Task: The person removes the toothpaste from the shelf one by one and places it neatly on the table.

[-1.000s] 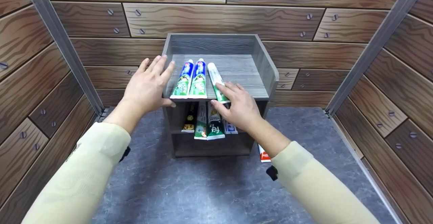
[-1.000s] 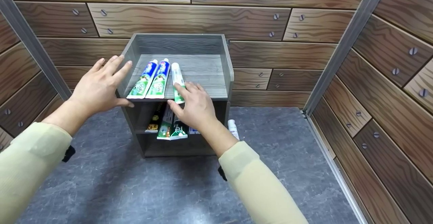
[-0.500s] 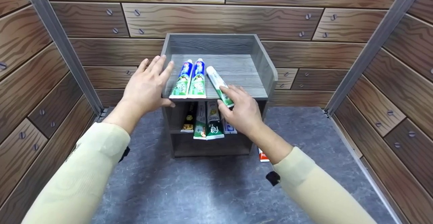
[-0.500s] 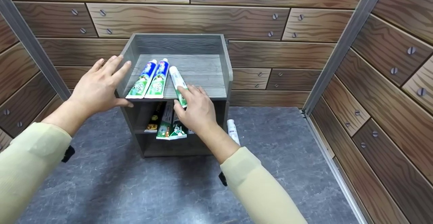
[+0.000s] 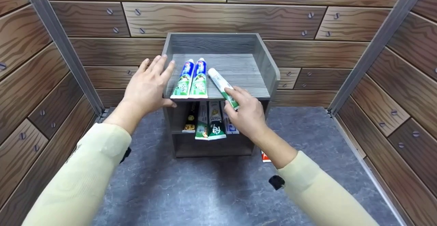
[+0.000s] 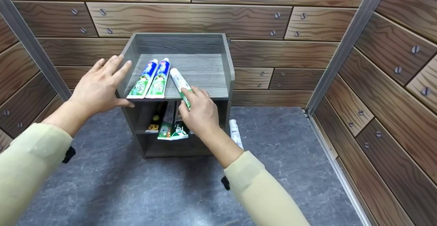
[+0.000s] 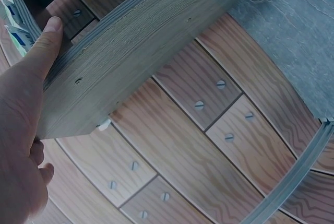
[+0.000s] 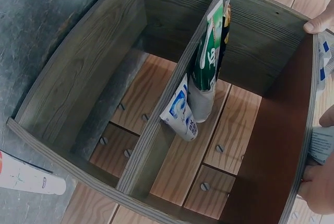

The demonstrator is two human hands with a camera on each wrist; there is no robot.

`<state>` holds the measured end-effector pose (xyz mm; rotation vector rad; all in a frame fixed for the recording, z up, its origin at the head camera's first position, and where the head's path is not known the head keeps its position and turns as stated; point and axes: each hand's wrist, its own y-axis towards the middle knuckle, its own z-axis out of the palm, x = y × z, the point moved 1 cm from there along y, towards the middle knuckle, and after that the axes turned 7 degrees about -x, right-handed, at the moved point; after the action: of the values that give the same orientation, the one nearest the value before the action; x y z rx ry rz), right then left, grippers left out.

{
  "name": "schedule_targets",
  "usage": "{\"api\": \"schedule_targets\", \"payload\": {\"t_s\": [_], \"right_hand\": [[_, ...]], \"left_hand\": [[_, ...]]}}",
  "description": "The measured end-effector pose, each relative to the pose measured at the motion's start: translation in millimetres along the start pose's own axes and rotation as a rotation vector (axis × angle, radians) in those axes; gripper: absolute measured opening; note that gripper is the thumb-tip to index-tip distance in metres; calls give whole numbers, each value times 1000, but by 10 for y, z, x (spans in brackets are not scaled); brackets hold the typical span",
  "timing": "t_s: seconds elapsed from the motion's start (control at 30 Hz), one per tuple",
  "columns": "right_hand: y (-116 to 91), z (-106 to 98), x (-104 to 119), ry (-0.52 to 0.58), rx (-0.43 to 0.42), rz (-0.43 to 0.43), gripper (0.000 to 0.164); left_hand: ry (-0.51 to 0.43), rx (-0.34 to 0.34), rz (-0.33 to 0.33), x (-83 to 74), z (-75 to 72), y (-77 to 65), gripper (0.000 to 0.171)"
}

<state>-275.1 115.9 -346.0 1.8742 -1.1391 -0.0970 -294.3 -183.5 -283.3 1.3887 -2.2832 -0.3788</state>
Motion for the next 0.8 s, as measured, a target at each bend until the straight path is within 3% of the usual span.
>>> {"api": "schedule_targets", "payload": {"t_s": [0.3, 0.8], "right_hand": [[-61, -27, 19, 26, -34, 18, 40], [-206, -107, 13, 124, -179, -24, 42]], "left_hand": [[-6, -1, -3, 2, 3, -3, 129], [1, -16, -1, -1, 13, -5, 130]]}}
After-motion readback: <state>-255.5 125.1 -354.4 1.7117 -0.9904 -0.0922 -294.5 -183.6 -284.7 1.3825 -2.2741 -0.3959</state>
